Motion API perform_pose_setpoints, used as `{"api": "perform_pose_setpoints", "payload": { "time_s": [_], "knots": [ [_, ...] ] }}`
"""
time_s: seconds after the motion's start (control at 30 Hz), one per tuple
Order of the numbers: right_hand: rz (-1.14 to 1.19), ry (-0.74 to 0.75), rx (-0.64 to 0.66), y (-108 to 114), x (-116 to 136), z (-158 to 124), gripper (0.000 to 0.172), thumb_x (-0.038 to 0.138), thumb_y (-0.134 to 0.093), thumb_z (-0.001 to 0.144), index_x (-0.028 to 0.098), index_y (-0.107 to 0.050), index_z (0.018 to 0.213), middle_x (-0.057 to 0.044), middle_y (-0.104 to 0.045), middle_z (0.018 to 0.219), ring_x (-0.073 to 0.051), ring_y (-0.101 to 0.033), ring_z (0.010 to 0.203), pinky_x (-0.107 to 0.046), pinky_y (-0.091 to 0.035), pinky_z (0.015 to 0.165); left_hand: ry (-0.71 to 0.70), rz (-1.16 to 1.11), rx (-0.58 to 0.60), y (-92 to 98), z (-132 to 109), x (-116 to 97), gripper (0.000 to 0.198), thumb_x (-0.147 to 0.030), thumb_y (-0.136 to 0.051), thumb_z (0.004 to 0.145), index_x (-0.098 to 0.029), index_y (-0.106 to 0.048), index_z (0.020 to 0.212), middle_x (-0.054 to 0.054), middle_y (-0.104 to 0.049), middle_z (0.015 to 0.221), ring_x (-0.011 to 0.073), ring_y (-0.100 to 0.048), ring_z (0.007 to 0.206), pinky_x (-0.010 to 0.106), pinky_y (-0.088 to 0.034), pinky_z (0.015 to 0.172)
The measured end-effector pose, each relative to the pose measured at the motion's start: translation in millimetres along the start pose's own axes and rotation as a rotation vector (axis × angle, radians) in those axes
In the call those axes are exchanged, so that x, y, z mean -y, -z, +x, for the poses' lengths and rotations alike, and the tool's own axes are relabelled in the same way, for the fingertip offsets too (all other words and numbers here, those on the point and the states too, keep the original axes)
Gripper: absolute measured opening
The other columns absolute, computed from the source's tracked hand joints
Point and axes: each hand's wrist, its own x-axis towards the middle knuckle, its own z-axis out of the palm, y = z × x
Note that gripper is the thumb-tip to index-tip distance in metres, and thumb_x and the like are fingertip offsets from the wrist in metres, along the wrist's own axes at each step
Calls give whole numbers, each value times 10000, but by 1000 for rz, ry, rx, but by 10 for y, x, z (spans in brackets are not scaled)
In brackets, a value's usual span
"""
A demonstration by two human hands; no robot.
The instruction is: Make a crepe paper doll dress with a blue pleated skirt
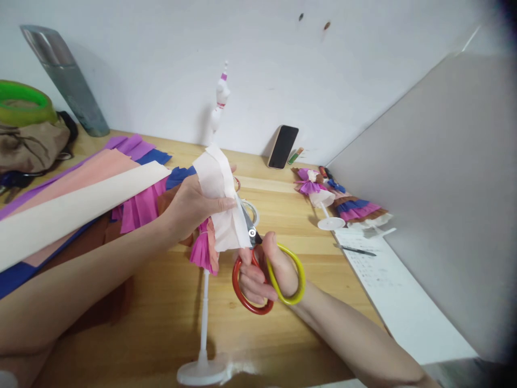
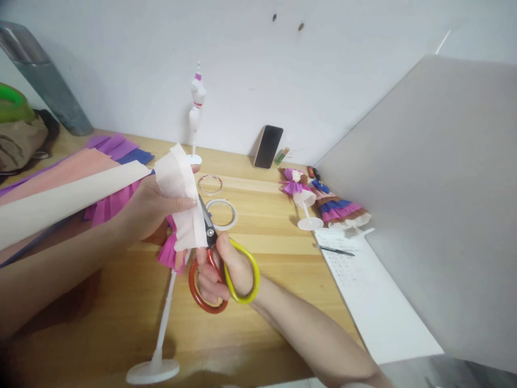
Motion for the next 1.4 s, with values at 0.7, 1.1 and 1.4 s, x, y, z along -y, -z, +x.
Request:
{"api": "perform_pose_setpoints", "payload": {
  "time_s": [0.7, 1.1, 1.4],
  "knots": [
    [-196, -7, -1, -10, -5, 14, 621, 788, -444, 812, 185, -490, 671, 91, -360, 490, -32, -272, 286, -196, -310, 363, 29, -203, 8, 58, 73, -5, 387, -130, -855, 575, -162, -716, 934, -4, -713, 742, 154, -661, 715, 266, -541, 685],
    [-159, 70, 93, -12, 9, 23, 539, 698, -406, 898, 197, -523, 739, 80, -384, 520, -38, -296, 319, -195, -322, 392, 13, -144, 2, 48, 40, 22, 382, -147, -856, 606, -168, -723, 963, -4, -734, 797, 136, -667, 722, 231, -540, 671],
    [-223, 42, 46, -52, 20, 22, 596, 756, -419, 852, 194, -476, 661, 90, -355, 478, -27, -287, 306, -198, -333, 398, 12, -81, -64, -22, -10, -9, 467, -135, -860, 570, -162, -725, 1016, 18, -753, 861, 184, -688, 817, 261, -557, 705]
  ]
}}
